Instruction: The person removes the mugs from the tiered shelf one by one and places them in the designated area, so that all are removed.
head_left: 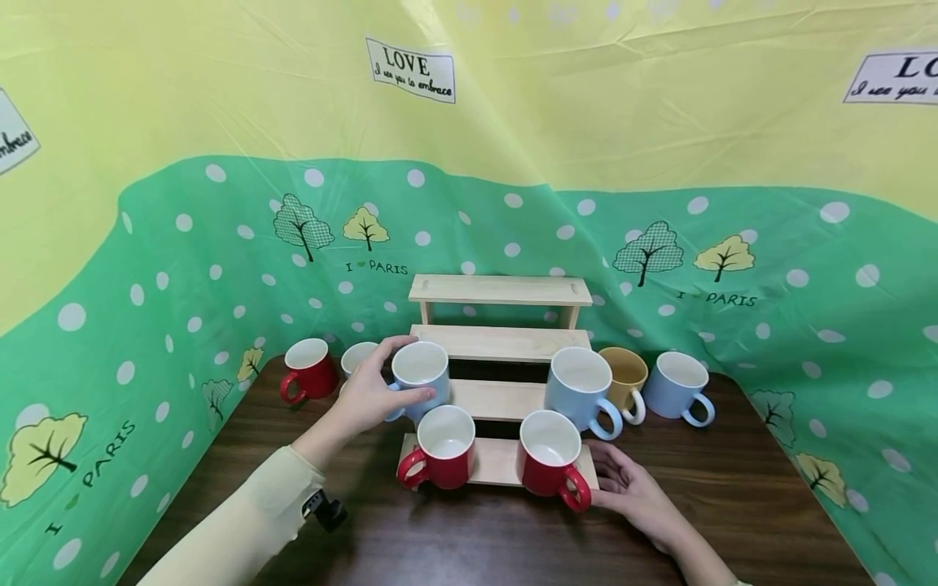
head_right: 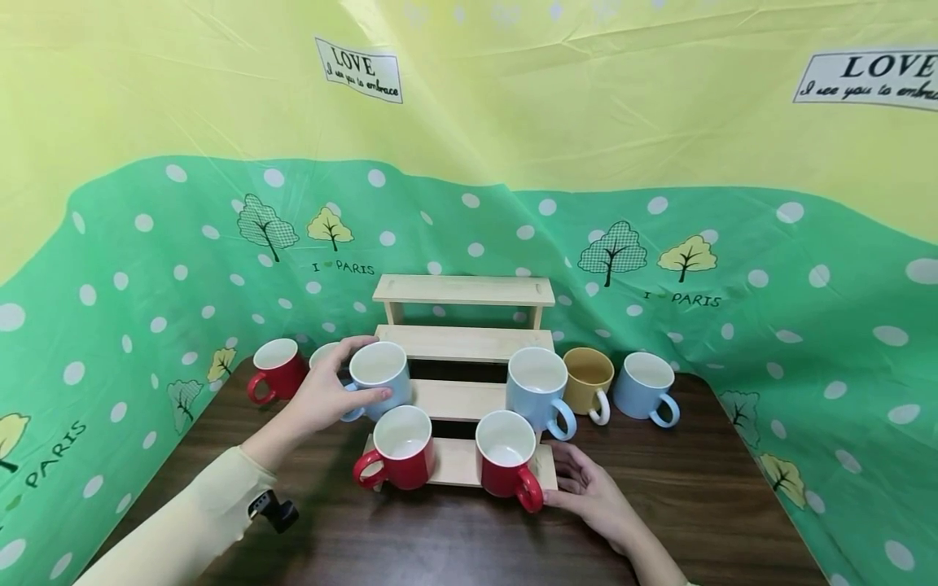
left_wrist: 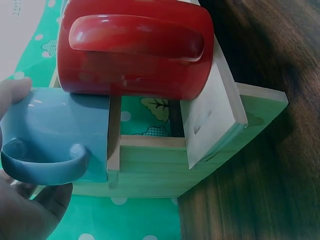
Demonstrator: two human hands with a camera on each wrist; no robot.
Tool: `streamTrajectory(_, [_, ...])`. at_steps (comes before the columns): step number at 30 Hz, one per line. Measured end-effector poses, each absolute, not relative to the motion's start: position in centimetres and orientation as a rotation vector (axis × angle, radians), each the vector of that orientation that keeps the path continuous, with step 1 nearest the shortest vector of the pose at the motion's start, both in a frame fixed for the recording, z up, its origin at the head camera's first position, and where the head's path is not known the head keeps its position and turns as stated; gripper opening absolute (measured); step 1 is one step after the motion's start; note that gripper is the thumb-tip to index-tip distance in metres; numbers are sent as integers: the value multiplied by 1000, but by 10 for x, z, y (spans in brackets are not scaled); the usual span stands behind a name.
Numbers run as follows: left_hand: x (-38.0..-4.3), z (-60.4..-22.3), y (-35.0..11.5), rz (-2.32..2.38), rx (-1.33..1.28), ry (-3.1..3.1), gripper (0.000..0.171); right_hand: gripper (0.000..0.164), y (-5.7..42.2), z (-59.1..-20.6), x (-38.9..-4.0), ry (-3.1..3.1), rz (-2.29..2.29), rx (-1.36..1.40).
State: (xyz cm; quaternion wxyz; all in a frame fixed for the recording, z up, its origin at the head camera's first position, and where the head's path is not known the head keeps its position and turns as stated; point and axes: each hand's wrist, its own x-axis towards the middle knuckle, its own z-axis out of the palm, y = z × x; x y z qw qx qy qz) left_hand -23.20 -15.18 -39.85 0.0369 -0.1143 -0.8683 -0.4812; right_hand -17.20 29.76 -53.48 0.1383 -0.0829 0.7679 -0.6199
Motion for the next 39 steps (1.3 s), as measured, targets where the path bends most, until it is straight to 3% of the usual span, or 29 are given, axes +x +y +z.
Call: streamTrajectory(39, [-230,-361,-166,-1536,-434,-2505,86,80,296,-532,-171,2228,-1789,-216])
